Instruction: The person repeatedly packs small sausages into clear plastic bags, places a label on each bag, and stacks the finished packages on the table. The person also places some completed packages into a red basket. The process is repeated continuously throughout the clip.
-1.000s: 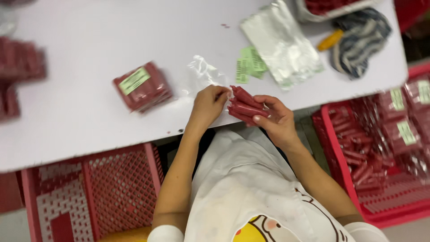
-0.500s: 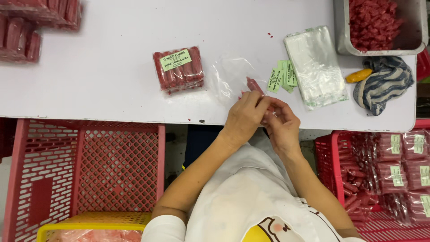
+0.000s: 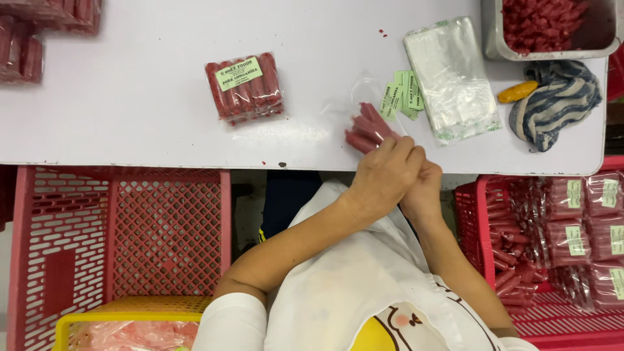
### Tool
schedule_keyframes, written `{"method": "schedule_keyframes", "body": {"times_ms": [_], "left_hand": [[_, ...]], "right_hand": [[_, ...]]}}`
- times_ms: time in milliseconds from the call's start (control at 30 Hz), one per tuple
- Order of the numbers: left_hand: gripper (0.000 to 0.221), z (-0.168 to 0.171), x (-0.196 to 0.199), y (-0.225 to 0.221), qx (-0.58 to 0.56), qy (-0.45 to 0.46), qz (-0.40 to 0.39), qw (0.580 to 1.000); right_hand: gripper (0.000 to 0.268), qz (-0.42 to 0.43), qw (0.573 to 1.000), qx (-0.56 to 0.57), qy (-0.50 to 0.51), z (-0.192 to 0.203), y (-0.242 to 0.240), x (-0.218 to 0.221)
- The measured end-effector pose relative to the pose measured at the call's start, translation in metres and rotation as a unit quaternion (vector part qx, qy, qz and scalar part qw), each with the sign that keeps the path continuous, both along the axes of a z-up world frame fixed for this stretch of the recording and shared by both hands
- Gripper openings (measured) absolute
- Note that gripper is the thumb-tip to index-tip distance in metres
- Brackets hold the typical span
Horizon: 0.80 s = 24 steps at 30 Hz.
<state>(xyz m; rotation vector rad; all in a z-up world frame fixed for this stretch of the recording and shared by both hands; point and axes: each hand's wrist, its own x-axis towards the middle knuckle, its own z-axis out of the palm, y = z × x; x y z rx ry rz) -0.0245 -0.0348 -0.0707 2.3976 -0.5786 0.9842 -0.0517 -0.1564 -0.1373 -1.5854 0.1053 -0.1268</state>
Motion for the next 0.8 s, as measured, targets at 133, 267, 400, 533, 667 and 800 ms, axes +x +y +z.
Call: {"method": "schedule_keyframes", "body": {"times_ms": [133, 267, 400, 533, 667, 800], "left_hand": [[0.008, -0.008, 0.012, 0.003, 0.042, -0.032, 0.037, 0.998], [0.005, -0.008, 0.001, -0.01, 0.031, 0.054, 0.026, 0.998], [0.018, 0.004, 0.001, 0.022, -0.124, 0.26, -0.199, 0.937], [0.03, -0.001, 0.024, 0.095, -0.067, 0.255, -0.158, 0.952], [0.029, -0.02, 0.032, 0.143, -0.07, 0.366, -0.052, 0.927], [0.017, -0.038, 0.031, 0.143, -0.08, 0.401, -0.038, 0.912]], "right_hand": [[0.006, 0.045, 0.995, -0.077, 0.053, -0.012, -0.024, 0.009], [0.008, 0.122, 0.962, -0.212, 0.118, 0.006, -0.015, 0.02], [0.027, 0.144, 0.95, -0.269, 0.074, 0.04, 0.018, 0.016], [0.043, 0.137, 0.94, -0.31, 0.045, 0.067, 0.037, 0.019], [0.041, 0.122, 0.897, -0.408, -0.119, 0.03, 0.036, 0.037], [0.034, 0.049, 0.843, -0.497, -0.199, 0.0, 0.036, 0.067]]}}
